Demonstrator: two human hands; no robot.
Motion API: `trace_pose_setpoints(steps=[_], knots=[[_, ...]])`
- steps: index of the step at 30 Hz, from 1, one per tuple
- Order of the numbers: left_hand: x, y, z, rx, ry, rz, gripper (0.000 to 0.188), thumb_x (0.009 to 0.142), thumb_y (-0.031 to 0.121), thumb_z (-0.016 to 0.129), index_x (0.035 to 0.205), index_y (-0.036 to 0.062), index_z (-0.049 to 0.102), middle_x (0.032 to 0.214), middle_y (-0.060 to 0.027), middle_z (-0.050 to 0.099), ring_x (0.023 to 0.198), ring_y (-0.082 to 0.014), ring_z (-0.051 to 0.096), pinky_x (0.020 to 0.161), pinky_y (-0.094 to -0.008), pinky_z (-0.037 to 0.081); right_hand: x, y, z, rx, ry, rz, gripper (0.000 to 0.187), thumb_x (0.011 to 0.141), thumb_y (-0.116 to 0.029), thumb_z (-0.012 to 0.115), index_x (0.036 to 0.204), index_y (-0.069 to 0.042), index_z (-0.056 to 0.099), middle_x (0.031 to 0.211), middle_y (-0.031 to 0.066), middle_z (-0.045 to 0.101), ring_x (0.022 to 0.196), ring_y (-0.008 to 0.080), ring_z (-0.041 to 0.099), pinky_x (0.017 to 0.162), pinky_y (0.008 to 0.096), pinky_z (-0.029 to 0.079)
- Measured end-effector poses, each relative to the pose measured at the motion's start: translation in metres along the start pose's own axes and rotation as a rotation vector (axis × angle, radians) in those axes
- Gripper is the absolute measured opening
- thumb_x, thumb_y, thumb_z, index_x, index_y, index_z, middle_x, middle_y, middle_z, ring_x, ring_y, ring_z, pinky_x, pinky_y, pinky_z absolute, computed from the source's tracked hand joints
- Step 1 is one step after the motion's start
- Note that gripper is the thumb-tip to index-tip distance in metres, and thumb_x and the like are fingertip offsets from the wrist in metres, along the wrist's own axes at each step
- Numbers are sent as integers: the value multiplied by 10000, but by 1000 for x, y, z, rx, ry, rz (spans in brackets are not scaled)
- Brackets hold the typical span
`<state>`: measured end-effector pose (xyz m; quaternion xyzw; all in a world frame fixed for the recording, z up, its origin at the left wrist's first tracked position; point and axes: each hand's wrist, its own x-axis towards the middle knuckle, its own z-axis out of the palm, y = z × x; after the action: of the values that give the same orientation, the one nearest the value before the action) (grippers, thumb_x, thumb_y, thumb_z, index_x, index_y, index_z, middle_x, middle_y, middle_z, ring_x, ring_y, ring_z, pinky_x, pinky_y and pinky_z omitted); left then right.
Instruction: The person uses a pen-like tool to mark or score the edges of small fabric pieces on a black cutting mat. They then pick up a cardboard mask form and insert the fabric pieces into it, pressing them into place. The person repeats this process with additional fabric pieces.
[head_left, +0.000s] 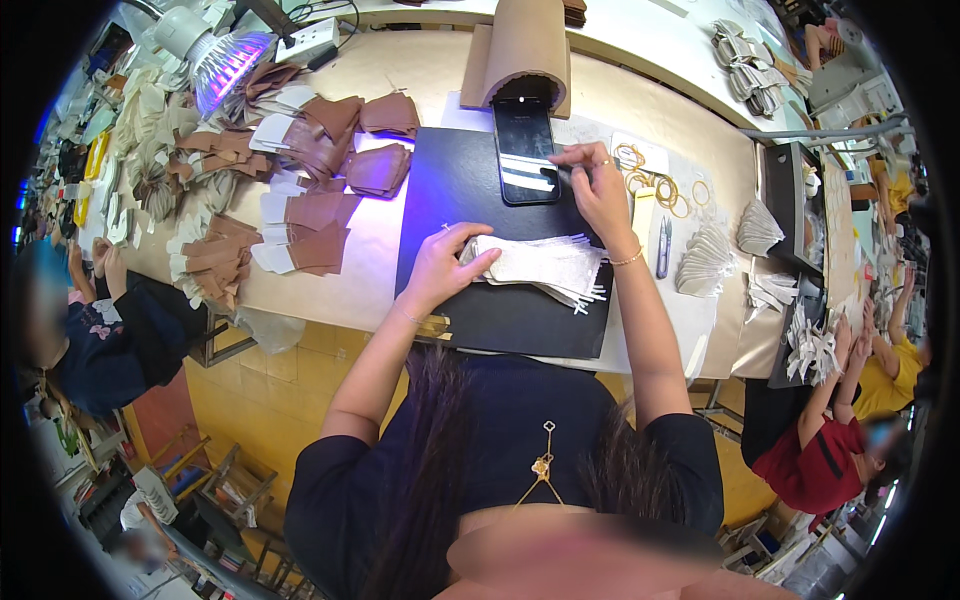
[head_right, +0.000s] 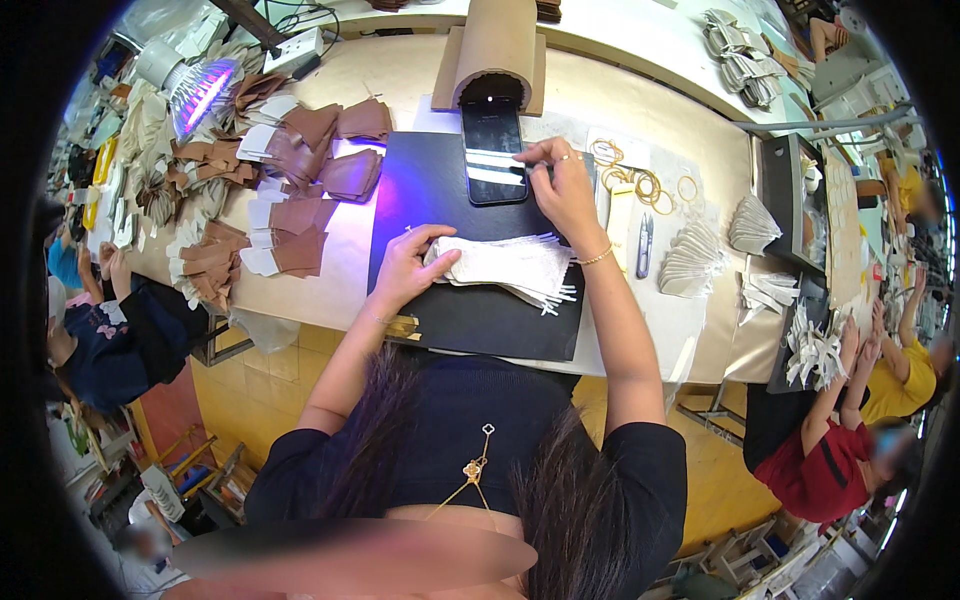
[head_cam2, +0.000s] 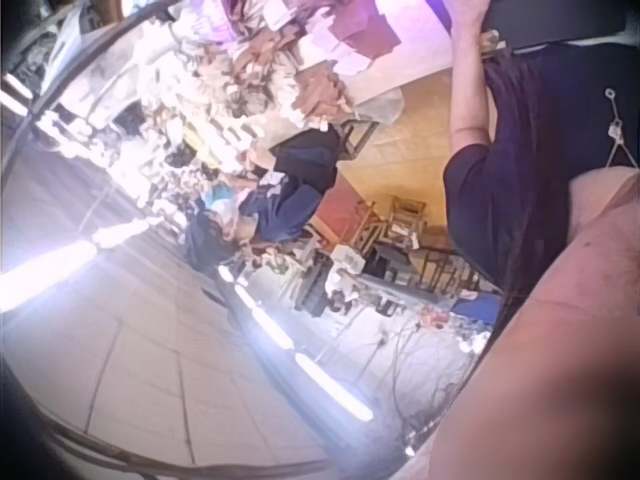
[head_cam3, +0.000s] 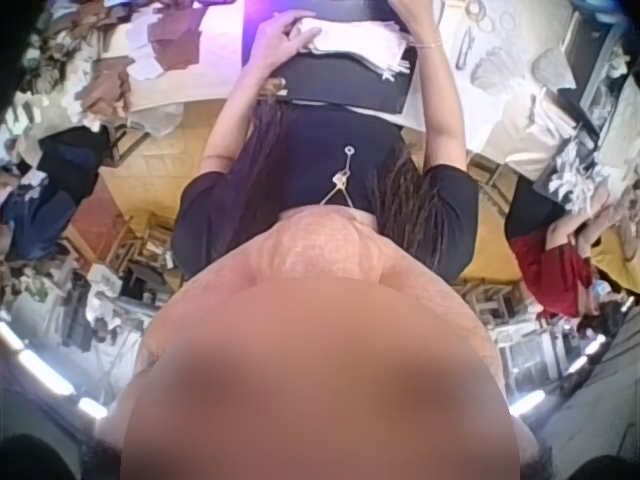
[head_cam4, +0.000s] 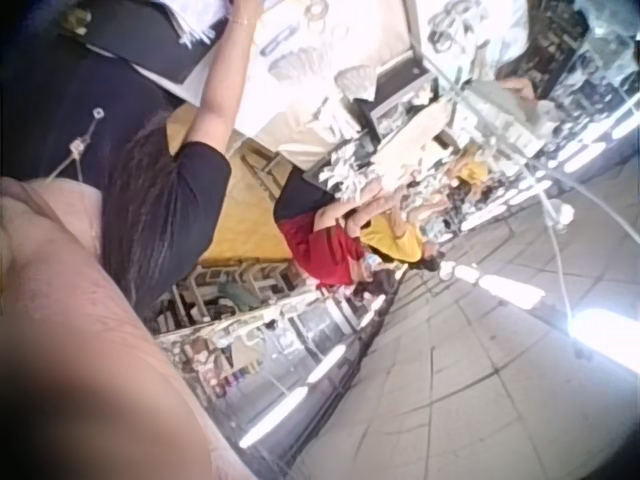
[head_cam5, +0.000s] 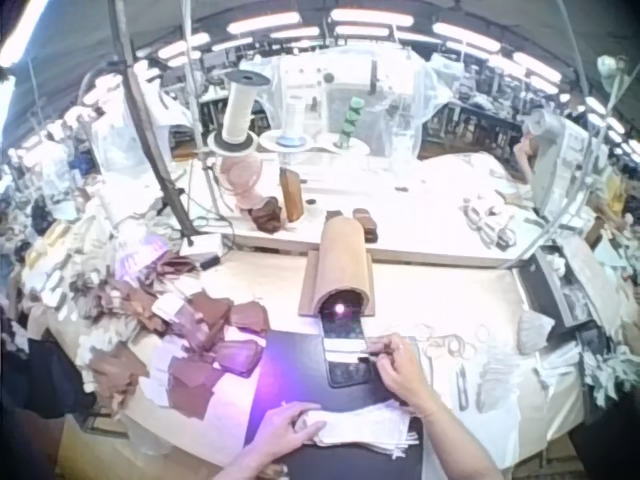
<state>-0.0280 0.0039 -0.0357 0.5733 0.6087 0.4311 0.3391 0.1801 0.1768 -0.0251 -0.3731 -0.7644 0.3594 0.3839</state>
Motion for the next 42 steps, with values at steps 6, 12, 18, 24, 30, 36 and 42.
trace_pose_setpoints(steps=[6,12,18,24,30,36,42], knots=[[0,2,-1,2,-14,-56,340,846,274,791,1080,41,711,895,-102,703,758,-210,663,695,-307,517,-20,-3,-13,-199,-114,-179,178,783,40,523,937,-45,551,1029,60,761,1129,245,614,1001,379,366],[0,2,-1,17,-8,-34,329,859,242,784,1096,26,709,896,-89,693,743,-145,627,669,-279,499,-20,-8,-9,-236,-130,-186,147,772,47,504,868,-57,544,1052,54,767,1140,236,606,1020,380,345],[0,0,0,22,-4,-10,329,861,226,787,1103,16,708,894,-85,691,749,-120,626,672,-264,502,-25,-8,-14,-237,-169,-194,132,770,45,507,843,-58,545,1028,47,773,1140,229,611,1013,383,349],[0,0,-1,24,-6,-7,329,862,223,789,1102,14,709,897,-87,696,757,-124,634,681,-266,508,-28,-5,-12,-226,-160,-187,126,763,43,509,825,-59,548,994,39,776,1116,224,621,999,383,348],[0,1,-1,21,-12,-19,325,866,216,785,1107,12,707,906,-84,691,741,-114,618,666,-261,498,-26,-4,-11,-211,-123,-229,141,748,20,542,831,-54,629,963,48,760,1056,220,644,943,384,356],[-1,-1,0,15,-15,-29,319,868,214,782,1106,15,706,895,-78,685,730,-107,606,659,-258,491,-14,-9,-4,-153,-109,-173,144,766,1,529,882,-58,590,1122,52,736,1150,245,602,1027,413,331],[0,-1,-1,38,-18,-24,317,865,213,785,1107,23,708,889,-76,682,727,-105,604,658,-255,489,10,-12,17,-243,-179,-165,238,785,-33,517,1019,-77,527,1246,48,692,1338,269,470,1080,456,287]])
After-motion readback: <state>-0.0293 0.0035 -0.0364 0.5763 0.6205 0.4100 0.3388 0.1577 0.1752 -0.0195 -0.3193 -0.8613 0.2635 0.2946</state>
